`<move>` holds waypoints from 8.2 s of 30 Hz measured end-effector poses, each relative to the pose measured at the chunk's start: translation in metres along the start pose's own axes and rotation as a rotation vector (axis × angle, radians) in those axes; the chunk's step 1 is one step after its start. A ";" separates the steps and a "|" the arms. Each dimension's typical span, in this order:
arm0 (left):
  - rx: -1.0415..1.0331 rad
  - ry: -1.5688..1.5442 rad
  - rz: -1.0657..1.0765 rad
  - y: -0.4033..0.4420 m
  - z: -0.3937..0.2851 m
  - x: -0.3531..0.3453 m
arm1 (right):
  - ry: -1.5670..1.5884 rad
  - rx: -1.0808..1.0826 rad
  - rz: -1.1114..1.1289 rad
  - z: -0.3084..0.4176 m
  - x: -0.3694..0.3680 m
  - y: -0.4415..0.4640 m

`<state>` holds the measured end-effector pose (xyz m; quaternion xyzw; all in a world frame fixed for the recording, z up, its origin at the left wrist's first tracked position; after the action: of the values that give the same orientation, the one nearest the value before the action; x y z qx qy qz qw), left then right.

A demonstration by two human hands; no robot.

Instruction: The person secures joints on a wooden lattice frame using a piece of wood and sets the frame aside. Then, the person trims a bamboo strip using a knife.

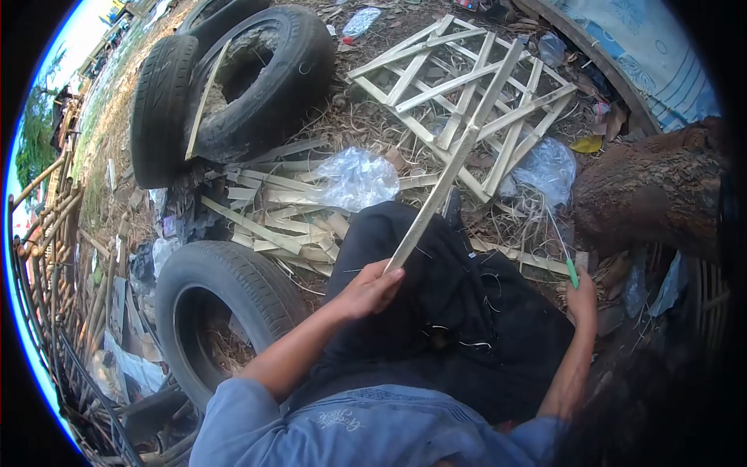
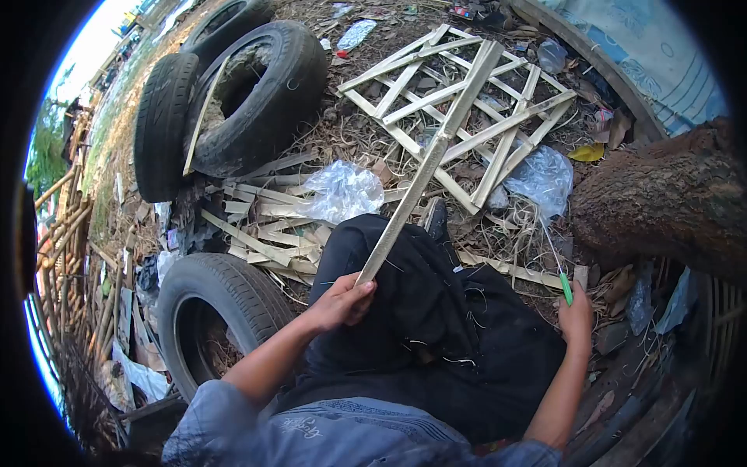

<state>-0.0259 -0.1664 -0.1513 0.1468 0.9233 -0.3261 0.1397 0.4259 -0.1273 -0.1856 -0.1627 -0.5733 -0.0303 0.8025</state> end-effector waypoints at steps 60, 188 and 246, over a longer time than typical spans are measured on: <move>-0.045 0.445 0.017 0.007 0.006 -0.002 | 0.079 0.905 -0.226 0.254 -0.049 -0.054; 0.143 0.790 -0.144 -0.012 -0.001 0.034 | 0.334 0.333 -0.326 0.225 -0.016 -0.043; 0.012 0.825 -0.229 -0.011 0.003 0.031 | 0.368 0.429 -0.220 0.253 -0.082 -0.051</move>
<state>-0.0584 -0.1708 -0.1578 0.1625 0.9103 -0.2588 -0.2792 0.1563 -0.1116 -0.1769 0.0819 -0.4259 -0.0243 0.9007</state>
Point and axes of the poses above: each hand's wrist, its own y-axis towards the middle knuckle, its own x-axis out of the back of the hand, z = x × y, the point moved 5 cm from there along y, towards the middle knuckle, and after that the axes turned 4 degrees about -x, right-handed, at the moved point
